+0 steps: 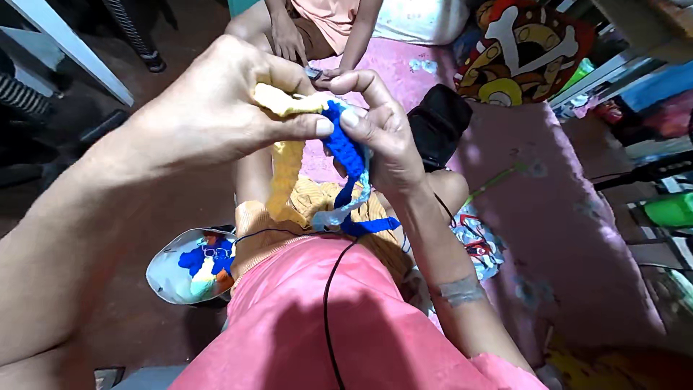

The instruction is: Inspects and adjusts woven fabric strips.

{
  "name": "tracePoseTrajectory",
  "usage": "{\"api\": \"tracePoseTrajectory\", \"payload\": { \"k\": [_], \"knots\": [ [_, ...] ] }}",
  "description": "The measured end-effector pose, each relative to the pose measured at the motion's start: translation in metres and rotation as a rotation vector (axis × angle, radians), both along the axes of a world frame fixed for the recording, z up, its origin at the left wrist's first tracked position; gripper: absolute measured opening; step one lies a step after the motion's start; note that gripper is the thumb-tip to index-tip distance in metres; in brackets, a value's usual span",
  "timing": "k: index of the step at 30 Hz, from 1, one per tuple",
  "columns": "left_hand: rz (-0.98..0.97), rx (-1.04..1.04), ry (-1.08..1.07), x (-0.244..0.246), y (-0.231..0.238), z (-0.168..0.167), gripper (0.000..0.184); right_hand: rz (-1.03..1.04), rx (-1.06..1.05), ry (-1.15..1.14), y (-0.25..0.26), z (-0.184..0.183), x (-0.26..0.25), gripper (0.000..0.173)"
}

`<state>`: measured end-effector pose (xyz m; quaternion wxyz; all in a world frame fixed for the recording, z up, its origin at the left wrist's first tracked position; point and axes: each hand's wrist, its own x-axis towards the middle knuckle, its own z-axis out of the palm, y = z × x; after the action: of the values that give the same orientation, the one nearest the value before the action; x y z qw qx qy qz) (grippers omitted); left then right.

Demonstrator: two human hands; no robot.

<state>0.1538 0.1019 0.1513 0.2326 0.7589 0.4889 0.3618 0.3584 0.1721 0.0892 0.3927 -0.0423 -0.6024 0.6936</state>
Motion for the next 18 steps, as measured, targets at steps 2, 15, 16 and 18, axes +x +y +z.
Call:
{"api": "tracePoseTrajectory", "payload": {
  "k": [2,15,16,18],
  "knots": [
    [-0.082,0.019,-0.082,-0.003,0.005,-0.005,0.007,0.094,-0.011,0.065,0.013,-0.003,-0.007,0.030],
    [-0.105,-0.062,-0.560,0.002,0.021,-0.017,0.008,-0.251,0.284,0.077,0.000,-0.039,0.004,0.030],
    [-0.080,-0.027,-0.546,0.004,0.021,-0.013,0.008,-0.272,0.302,0.099,-0.002,-0.037,0.003,0.031],
    [-0.016,0.036,-0.554,0.012,0.020,-0.006,0.011,-0.311,0.335,0.106,-0.004,-0.026,-0.001,0.031]
  ]
}}
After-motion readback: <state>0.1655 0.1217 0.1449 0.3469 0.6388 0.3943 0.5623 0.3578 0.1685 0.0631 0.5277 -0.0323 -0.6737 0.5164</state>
